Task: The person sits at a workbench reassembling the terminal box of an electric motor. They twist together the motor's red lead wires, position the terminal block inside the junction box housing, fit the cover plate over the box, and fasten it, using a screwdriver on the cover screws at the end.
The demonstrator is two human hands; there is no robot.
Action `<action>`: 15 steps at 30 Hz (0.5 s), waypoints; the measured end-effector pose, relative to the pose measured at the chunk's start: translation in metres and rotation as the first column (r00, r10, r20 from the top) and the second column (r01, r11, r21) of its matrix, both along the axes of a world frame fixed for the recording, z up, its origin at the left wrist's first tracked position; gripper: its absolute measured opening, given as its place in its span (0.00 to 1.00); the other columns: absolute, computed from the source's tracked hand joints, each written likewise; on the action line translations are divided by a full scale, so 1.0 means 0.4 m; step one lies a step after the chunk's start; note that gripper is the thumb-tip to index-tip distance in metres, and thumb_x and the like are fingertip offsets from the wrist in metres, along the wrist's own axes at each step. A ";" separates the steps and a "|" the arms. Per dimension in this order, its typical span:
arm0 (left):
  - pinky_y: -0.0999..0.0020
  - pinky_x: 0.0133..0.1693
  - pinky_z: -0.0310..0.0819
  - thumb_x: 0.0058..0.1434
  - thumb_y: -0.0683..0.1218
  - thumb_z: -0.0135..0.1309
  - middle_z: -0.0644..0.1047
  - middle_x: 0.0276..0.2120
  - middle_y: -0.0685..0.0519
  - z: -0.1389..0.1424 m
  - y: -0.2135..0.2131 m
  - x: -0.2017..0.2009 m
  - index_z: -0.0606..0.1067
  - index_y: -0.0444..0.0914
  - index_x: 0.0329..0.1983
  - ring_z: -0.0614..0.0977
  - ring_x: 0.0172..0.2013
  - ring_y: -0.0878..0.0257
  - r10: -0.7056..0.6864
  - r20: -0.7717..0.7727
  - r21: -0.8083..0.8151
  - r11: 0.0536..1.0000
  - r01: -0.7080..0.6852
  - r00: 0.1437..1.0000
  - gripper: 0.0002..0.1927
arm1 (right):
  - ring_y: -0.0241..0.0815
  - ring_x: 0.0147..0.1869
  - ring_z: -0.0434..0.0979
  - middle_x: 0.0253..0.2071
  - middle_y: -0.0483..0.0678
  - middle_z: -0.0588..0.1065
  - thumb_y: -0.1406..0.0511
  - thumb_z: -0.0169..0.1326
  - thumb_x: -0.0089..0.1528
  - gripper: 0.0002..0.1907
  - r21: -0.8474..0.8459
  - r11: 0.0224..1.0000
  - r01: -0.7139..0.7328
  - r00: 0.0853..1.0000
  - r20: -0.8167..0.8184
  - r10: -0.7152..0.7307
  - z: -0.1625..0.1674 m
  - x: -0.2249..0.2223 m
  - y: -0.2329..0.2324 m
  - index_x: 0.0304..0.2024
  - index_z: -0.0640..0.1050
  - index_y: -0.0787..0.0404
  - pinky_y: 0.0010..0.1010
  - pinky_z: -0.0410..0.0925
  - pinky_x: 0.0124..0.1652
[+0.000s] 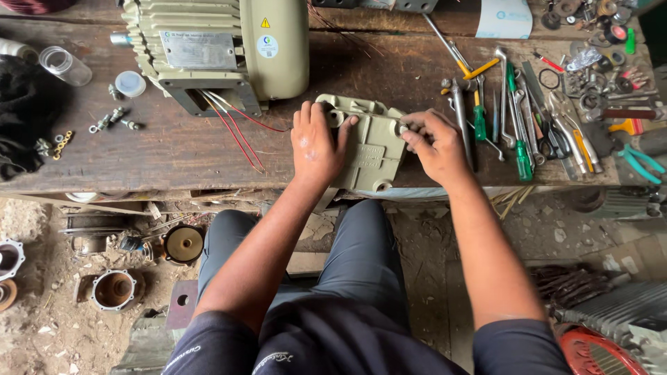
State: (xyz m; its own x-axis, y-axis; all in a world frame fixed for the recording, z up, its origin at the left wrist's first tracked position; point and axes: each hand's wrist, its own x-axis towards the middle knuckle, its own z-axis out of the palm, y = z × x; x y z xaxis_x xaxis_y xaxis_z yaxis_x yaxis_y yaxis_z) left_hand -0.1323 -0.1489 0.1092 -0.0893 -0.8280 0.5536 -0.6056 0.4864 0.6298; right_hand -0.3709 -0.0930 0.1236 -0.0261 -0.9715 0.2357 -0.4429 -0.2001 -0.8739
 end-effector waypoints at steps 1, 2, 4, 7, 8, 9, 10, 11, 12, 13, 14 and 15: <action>0.47 0.41 0.67 0.64 0.54 0.62 0.70 0.41 0.38 0.000 -0.001 0.000 0.68 0.28 0.46 0.72 0.41 0.41 -0.006 -0.003 0.010 1.000 0.006 1.000 0.26 | 0.33 0.39 0.76 0.44 0.46 0.72 0.74 0.57 0.67 0.13 -0.034 0.999 -0.024 0.997 0.070 0.027 -0.015 0.002 -0.002 0.54 0.77 0.65 0.24 0.70 0.38; 0.48 0.41 0.68 0.64 0.54 0.62 0.70 0.41 0.39 -0.001 0.000 -0.001 0.68 0.28 0.46 0.72 0.42 0.41 -0.007 -0.011 0.015 1.000 0.007 1.000 0.25 | 0.32 0.40 0.74 0.46 0.45 0.71 0.74 0.56 0.69 0.10 -0.065 0.997 -0.048 0.989 0.139 0.057 -0.027 0.001 0.000 0.53 0.78 0.66 0.24 0.70 0.39; 0.48 0.42 0.68 0.65 0.54 0.61 0.70 0.42 0.39 -0.005 0.006 -0.001 0.68 0.28 0.46 0.72 0.42 0.42 -0.010 -0.024 0.029 1.000 0.011 1.000 0.25 | 0.31 0.46 0.75 0.52 0.45 0.72 0.73 0.54 0.70 0.10 -0.131 0.991 -0.021 0.987 0.156 0.041 -0.053 0.011 0.009 0.53 0.77 0.66 0.23 0.70 0.41; 0.48 0.42 0.68 0.64 0.53 0.62 0.70 0.41 0.39 -0.010 0.009 0.004 0.68 0.29 0.46 0.72 0.42 0.42 -0.004 -0.030 0.026 1.000 0.005 1.000 0.24 | 0.30 0.47 0.73 0.53 0.44 0.71 0.72 0.55 0.69 0.11 -0.158 0.987 -0.012 0.958 0.282 0.056 -0.076 0.029 0.014 0.54 0.77 0.64 0.22 0.68 0.41; 0.48 0.43 0.67 0.65 0.52 0.62 0.70 0.41 0.39 -0.011 0.010 0.006 0.68 0.29 0.46 0.71 0.42 0.42 -0.010 -0.045 0.014 1.000 0.010 0.999 0.23 | 0.30 0.47 0.71 0.53 0.43 0.71 0.71 0.55 0.69 0.11 -0.155 0.988 -0.014 0.938 0.340 0.067 -0.079 0.033 0.015 0.55 0.78 0.64 0.22 0.67 0.41; 0.48 0.44 0.67 0.65 0.52 0.62 0.69 0.41 0.39 -0.013 0.013 0.010 0.68 0.29 0.46 0.71 0.42 0.42 -0.013 -0.059 0.003 1.000 0.013 0.998 0.23 | 0.30 0.48 0.72 0.53 0.44 0.71 0.71 0.55 0.70 0.10 -0.165 0.986 -0.029 0.943 0.323 0.082 -0.080 0.036 0.018 0.54 0.78 0.63 0.22 0.66 0.41; 0.48 0.45 0.67 0.65 0.51 0.62 0.69 0.41 0.39 -0.016 0.015 0.013 0.68 0.29 0.47 0.71 0.42 0.42 -0.017 -0.072 -0.008 1.000 0.017 0.997 0.22 | 0.31 0.49 0.72 0.54 0.44 0.71 0.71 0.55 0.70 0.10 -0.177 0.983 -0.043 0.947 0.306 0.097 -0.080 0.039 0.022 0.53 0.79 0.63 0.22 0.66 0.41; 0.48 0.45 0.67 0.65 0.51 0.62 0.69 0.41 0.38 -0.017 0.014 0.016 0.68 0.29 0.46 0.71 0.42 0.42 -0.018 -0.072 -0.005 1.000 0.018 0.997 0.22 | 0.31 0.51 0.72 0.54 0.44 0.72 0.71 0.55 0.70 0.09 -0.191 0.980 -0.057 0.950 0.290 0.112 -0.079 0.040 0.022 0.53 0.80 0.63 0.22 0.65 0.42; 0.47 0.45 0.66 0.65 0.51 0.63 0.69 0.41 0.38 -0.019 0.017 0.019 0.68 0.29 0.45 0.70 0.42 0.41 -0.019 -0.072 0.000 1.000 0.019 0.997 0.23 | 0.31 0.50 0.71 0.54 0.44 0.71 0.71 0.55 0.70 0.09 -0.187 0.980 -0.071 0.948 0.293 0.124 -0.078 0.041 0.023 0.53 0.79 0.63 0.22 0.65 0.42; 0.47 0.45 0.66 0.65 0.50 0.63 0.68 0.41 0.37 -0.021 0.018 0.021 0.67 0.28 0.45 0.70 0.42 0.41 -0.020 -0.072 0.006 1.000 0.020 0.997 0.23 | 0.31 0.50 0.70 0.55 0.45 0.70 0.71 0.55 0.69 0.09 -0.181 0.980 -0.084 0.946 0.296 0.136 -0.075 0.042 0.024 0.52 0.79 0.64 0.23 0.65 0.42; 0.47 0.46 0.66 0.65 0.50 0.63 0.68 0.41 0.37 -0.023 0.017 0.023 0.67 0.28 0.45 0.70 0.42 0.40 -0.023 -0.082 0.002 1.000 0.023 0.996 0.23 | 0.31 0.50 0.70 0.55 0.45 0.70 0.71 0.55 0.69 0.10 -0.177 0.979 -0.097 0.943 0.299 0.147 -0.073 0.042 0.023 0.52 0.79 0.64 0.23 0.66 0.42; 0.47 0.46 0.66 0.65 0.50 0.62 0.68 0.41 0.37 -0.024 0.017 0.024 0.67 0.27 0.45 0.70 0.43 0.40 -0.025 -0.092 0.001 1.000 0.025 0.995 0.23 | 0.31 0.48 0.70 0.55 0.45 0.70 0.71 0.55 0.69 0.08 -0.173 0.980 -0.098 0.949 0.280 0.144 -0.070 0.042 0.022 0.51 0.79 0.64 0.23 0.66 0.41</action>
